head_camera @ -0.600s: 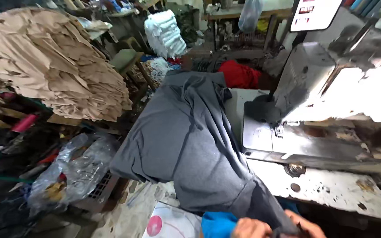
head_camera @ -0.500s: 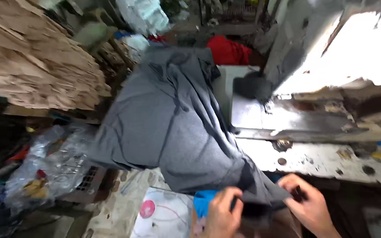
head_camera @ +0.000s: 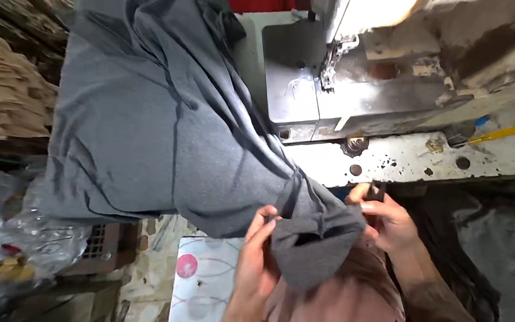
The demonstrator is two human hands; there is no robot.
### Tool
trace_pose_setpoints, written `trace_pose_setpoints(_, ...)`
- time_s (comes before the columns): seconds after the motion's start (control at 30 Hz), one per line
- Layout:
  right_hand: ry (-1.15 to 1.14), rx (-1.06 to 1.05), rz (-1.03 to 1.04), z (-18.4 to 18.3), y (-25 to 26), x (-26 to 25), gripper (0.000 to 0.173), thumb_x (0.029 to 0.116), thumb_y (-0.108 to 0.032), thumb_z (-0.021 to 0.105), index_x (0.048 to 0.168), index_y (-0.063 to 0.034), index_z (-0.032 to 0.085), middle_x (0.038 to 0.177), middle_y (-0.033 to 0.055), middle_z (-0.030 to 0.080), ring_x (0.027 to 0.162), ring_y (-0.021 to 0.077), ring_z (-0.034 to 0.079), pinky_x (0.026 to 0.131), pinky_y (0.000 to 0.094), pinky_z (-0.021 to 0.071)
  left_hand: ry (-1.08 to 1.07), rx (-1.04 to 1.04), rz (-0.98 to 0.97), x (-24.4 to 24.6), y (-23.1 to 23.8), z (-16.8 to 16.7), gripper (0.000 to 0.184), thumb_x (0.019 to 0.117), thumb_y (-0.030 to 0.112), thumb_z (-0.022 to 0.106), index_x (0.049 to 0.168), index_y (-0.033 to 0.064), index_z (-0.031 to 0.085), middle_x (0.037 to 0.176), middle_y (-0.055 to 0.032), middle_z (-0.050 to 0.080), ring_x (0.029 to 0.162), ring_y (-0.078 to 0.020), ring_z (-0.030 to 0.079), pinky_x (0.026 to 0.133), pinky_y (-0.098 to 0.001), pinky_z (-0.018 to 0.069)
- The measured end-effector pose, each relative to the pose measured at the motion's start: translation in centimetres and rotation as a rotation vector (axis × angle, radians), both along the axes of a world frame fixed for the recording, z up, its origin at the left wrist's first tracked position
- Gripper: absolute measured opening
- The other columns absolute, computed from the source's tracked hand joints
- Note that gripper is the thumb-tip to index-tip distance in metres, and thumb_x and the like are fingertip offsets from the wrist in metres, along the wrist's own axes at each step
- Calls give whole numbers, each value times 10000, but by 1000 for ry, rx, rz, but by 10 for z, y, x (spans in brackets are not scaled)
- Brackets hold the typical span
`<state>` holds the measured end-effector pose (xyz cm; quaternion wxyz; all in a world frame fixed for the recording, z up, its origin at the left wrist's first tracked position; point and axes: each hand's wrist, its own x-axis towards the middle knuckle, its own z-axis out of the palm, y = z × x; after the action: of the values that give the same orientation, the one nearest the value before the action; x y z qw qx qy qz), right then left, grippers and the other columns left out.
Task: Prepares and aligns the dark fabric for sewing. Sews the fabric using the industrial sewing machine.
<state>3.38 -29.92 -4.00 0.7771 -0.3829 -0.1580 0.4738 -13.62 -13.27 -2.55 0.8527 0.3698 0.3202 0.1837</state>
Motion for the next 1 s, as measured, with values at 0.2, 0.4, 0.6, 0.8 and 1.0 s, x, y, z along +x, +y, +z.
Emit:
trace_pose_setpoints(0.2, -282, 157, 106, 3, 7, 28, 145, 971, -185, 636, 1077, -192, 735, 980, -121, 721, 738, -91, 603, 627, 79, 478, -167, 855, -154, -17, 28, 4, 167, 991, 285, 671, 1127, 240, 756, 944, 159, 692, 852, 99, 592, 763, -77, 472)
trace_pose_setpoints(0.4, -982, -91, 9, 18, 1, 28, 240, 912, -106, 724, 1119, 14, 730, 931, 6, 702, 845, -74, 596, 742, 68, 491, -17, 1468, -142, -22, 29, 2, 300, 917, 289, 776, 1167, 126, 749, 720, -29, 501, 669, -9, 483, 630, -100, 370)
trace_pose_setpoints(0.6, -1302, -110, -133, 19, 10, 28, 198, 987, -166, 656, 1039, -22, 780, 775, 49, 612, 719, -8, 529, 661, 90, 418, -3, 1506, -5, -16, 27, -7, 156, 967, 215, 700, 1058, 115, 778, 786, -22, 545, 760, 15, 527, 710, -85, 412)
trace_pose_setpoints(0.8, -1319, 76, -365, 38, 71, 31, 210, 1007, -129, 597, 923, 16, 724, 773, 90, 690, 679, 69, 625, 651, 190, 519, 134, 1339, -41, 58, 78, 66, 194, 1035, 114, 472, 962, 79, 649, 785, 130, 635, 709, 88, 593, 660, -117, 510)
trace_pose_setpoints(1.0, -640, -161, -450, -3, 93, 40, 260, 951, -26, 620, 1191, 64, 669, 730, -38, 652, 564, -40, 585, 541, 140, 535, 221, 1804, -390, 193, 128, 56, 189, 968, 131, 645, 1118, 27, 695, 1024, -171, 705, 929, -316, 683, 825, -556, 531)
